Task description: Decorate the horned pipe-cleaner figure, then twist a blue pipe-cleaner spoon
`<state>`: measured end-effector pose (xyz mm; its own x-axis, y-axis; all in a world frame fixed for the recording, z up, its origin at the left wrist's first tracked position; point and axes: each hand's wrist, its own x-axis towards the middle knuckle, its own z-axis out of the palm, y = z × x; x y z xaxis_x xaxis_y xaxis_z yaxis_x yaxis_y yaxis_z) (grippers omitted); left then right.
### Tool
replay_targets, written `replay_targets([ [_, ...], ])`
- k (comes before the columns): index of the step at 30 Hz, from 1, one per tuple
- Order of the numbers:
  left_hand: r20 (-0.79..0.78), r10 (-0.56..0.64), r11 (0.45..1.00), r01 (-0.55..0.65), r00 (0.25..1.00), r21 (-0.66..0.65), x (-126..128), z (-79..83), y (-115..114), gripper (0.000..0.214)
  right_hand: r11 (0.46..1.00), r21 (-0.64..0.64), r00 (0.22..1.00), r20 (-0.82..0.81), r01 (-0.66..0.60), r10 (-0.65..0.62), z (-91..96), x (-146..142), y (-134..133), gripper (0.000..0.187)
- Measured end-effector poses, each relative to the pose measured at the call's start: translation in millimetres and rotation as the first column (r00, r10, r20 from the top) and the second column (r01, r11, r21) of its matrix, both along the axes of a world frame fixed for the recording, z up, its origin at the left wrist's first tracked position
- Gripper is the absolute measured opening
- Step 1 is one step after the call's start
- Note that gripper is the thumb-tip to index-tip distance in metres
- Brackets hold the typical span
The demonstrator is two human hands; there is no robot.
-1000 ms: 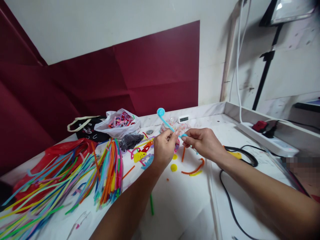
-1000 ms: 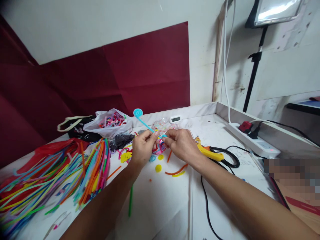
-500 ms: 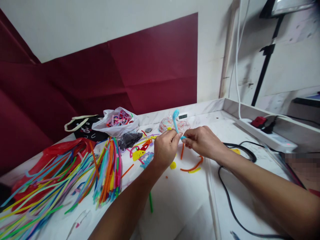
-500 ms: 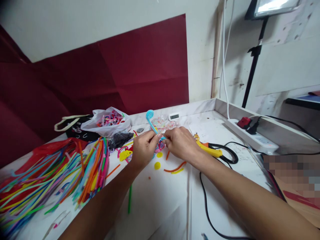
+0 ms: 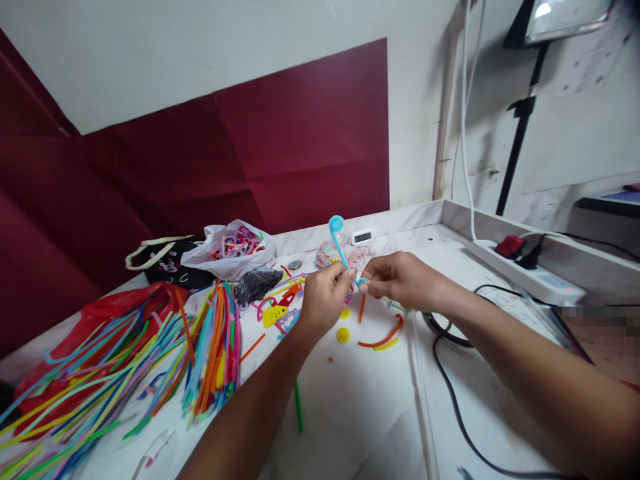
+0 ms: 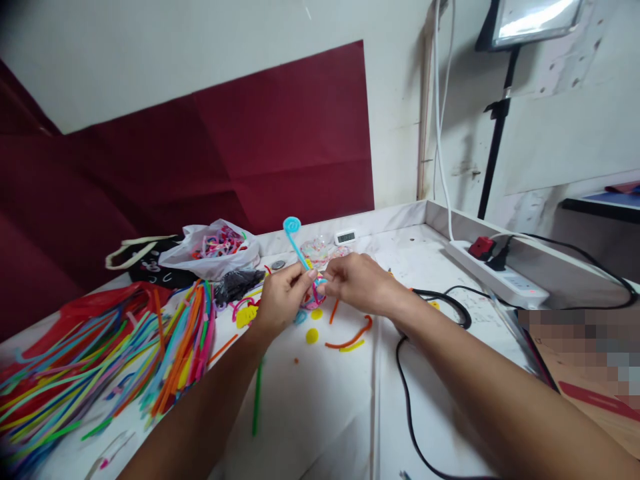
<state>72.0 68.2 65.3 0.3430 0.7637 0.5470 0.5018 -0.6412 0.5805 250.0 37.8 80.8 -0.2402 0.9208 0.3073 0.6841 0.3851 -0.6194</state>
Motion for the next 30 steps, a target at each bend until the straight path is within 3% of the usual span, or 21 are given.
replay_targets([
  [3,0.048,-0.135,0.954,0.142,0.990,-0.262,-6.4,6.5,0.8,0.036,0.999,0.020,0.951,-0.304,-0.048,0.052,6.0,12.2,2.7,0.031],
  [6,-0.012,-0.303,0.864,0.270,0.953,-0.424,-10.5,12.3,-2.0,0.034,0.992,0.111,0.900,-0.437,0.053,0.001,14.5,24.4,3.4,0.037],
  [12,-0.231,-0.449,0.813,0.287,0.863,-0.507,-12.8,21.9,-8.2,0.033,0.962,0.271,0.959,-0.272,-0.001,0.078,23.8,38.3,0.0,0.032],
  [17,-0.314,-0.465,0.828,0.282,0.828,-0.485,-11.9,23.5,-9.7,0.034,0.978,0.201,0.990,-0.110,-0.061,0.084,21.1,39.6,0.2,0.027],
  [21,-0.232,-0.453,0.812,0.290,0.861,-0.507,-10.2,22.0,-9.5,0.034,0.992,0.113,0.976,-0.201,-0.058,0.080,17.4,40.3,5.0,0.021],
  [26,0.033,-0.420,0.767,0.375,0.907,-0.521,-6.2,19.0,-7.7,0.029,0.995,0.067,0.938,-0.337,-0.068,0.086,17.3,37.4,6.0,0.018],
  [30,0.163,-0.350,0.787,0.384,0.923,-0.482,-3.4,15.2,-5.9,0.032,0.995,0.050,0.932,-0.347,-0.089,0.101,16.1,31.2,3.2,0.019],
])
